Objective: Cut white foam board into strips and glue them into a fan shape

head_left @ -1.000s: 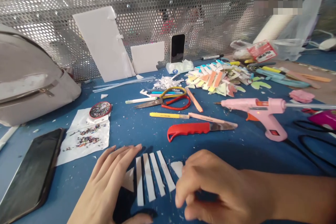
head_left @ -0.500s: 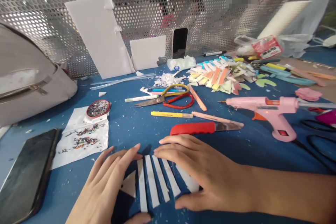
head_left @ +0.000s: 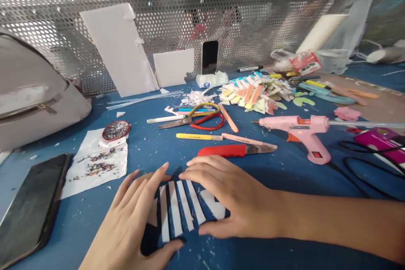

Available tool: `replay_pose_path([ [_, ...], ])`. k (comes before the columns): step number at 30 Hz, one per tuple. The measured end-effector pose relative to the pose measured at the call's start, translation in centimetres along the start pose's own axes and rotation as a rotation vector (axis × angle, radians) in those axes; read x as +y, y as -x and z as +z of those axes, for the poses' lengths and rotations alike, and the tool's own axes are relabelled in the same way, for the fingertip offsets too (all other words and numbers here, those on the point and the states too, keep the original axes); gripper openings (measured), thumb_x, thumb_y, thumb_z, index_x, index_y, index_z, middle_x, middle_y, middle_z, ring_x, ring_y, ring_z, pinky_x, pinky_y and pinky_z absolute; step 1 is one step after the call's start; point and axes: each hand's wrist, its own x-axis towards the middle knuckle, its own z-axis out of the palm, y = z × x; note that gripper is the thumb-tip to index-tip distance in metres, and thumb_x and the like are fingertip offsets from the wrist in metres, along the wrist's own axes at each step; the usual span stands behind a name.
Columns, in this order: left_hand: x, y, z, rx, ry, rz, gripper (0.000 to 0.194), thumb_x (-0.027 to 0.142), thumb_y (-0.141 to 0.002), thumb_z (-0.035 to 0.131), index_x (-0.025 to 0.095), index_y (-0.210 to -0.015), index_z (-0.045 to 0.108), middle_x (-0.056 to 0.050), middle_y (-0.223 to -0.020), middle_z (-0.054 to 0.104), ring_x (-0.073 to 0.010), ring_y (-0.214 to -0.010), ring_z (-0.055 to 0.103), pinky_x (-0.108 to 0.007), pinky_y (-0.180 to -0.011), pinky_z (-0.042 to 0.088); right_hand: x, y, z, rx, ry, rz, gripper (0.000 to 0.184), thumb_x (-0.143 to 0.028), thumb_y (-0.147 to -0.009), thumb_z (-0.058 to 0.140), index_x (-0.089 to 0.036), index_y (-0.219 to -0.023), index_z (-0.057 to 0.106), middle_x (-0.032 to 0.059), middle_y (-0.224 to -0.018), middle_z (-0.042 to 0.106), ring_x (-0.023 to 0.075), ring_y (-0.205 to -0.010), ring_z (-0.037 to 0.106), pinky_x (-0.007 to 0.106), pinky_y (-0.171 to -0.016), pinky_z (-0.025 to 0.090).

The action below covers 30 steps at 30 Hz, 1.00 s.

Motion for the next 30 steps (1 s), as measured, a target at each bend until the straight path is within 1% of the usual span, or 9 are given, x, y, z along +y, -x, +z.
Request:
replay_pose_path([
  [4,0.4,-0.1,0.0,0.013,0.021,-0.007,0.075,0.042,-0.095,0.056,0.021,-0.158,0.022,-0.008,-0.138,0.061,-0.0237,-0.129,0.056,-0.041,-0.118,0.034,-0.2,-0.1,0.0,0.019,-0.003,0.006,0.072,-0.042,-0.081,0.082,-0.011,-0.138,0.05,0.0167,-0.133,0.061,0.0312,-0.131,0.049,0.047,-0.114,0.035],
  [9,0.3,-0.2,-0.1,0.002,0.049,-0.003,0.073,0.04,-0.095,0.054,0.022,-0.158,0.022,-0.007,-0.137,0.061,-0.0227,-0.13,0.054,-0.041,-0.12,0.031,-0.2,-0.1,0.0,0.036,-0.002,0.004,0.073,-0.043,-0.08,0.083,-0.01,-0.137,0.051,0.0176,-0.13,0.061,0.0316,-0.129,0.05,0.047,-0.112,0.037],
  [15,0.3,-0.1,0.1,-0.001,0.05,-0.001,0.071,0.04,-0.096,0.052,0.023,-0.158,0.02,-0.005,-0.138,0.061,-0.0214,-0.131,0.053,-0.041,-0.121,0.027,-0.1,-0.1,0.0,0.046,-0.018,-0.01,0.073,-0.046,-0.081,0.082,-0.01,-0.137,0.051,0.0176,-0.13,0.061,0.0321,-0.129,0.049,0.047,-0.112,0.036],
  [18,0.4,0.1,0.3,-0.009,0.037,-0.005,0.072,0.04,-0.097,0.052,0.023,-0.159,0.019,-0.006,-0.139,0.06,-0.0228,-0.132,0.053,-0.044,-0.121,0.029,-0.2,-0.1,0.0,0.04,-0.014,-0.008,0.073,-0.044,-0.08,0.082,-0.01,-0.136,0.051,0.0178,-0.131,0.06,0.0325,-0.129,0.049,0.048,-0.112,0.036],
  [22,0.3,0.1,0.2,-0.013,0.005,-0.004,0.073,0.043,-0.096,0.052,0.023,-0.158,0.02,-0.009,-0.142,0.059,-0.0268,-0.134,0.053,-0.047,-0.117,0.036,-0.3,-0.1,0.2,0.051,-0.006,-0.002,0.07,-0.037,-0.078,0.082,-0.012,-0.137,0.051,0.017,-0.13,0.061,0.0319,-0.13,0.048,0.049,-0.112,0.037],
  [24,0.1,-0.1,0.0,0.006,-0.005,0.01,0.072,0.047,-0.096,0.052,0.022,-0.157,0.024,-0.01,-0.143,0.058,-0.028,-0.133,0.053,-0.046,-0.115,0.038,-0.4,-0.1,0.2,0.062,-0.014,-0.007,0.071,-0.038,-0.08,0.08,-0.012,-0.138,0.049,0.0174,-0.131,0.061,0.0322,-0.13,0.049,0.05,-0.112,0.036],
  [26,0.0,-0.2,-0.4,0.044,0.001,0.053,0.069,0.05,-0.097,0.054,0.021,-0.154,0.031,-0.011,-0.143,0.057,-0.0279,-0.132,0.053,-0.046,-0.116,0.038,-0.4,-0.2,0.2,0.072,-0.032,-0.02,0.069,-0.041,-0.083,0.077,-0.011,-0.139,0.049,0.0179,-0.131,0.061,0.0324,-0.129,0.05,0.051,-0.113,0.036],
  [28,0.4,0.0,-0.7,0.121,0.026,0.159,0.053,0.043,-0.099,0.058,0.023,-0.146,0.045,-0.009,-0.137,0.063,-0.0248,-0.13,0.056,-0.045,-0.119,0.035,-0.4,-0.2,0.1,0.086,-0.049,-0.036,0.062,-0.043,-0.089,0.071,-0.011,-0.138,0.05,0.0183,-0.13,0.062,0.0324,-0.127,0.051,0.05,-0.112,0.036],
  [30,1.6,0.3,-0.9,0.194,0.062,0.293,0.029,0.027,-0.103,0.056,0.028,-0.132,0.059,0.0,-0.121,0.073,-0.0168,-0.121,0.064,-0.04,-0.123,0.03,-0.3,-0.3,0.0,0.106,-0.054,-0.054,0.055,-0.045,-0.094,0.064,-0.009,-0.135,0.052,0.0188,-0.129,0.062,0.0323,-0.127,0.052,0.049,-0.112,0.037],
])
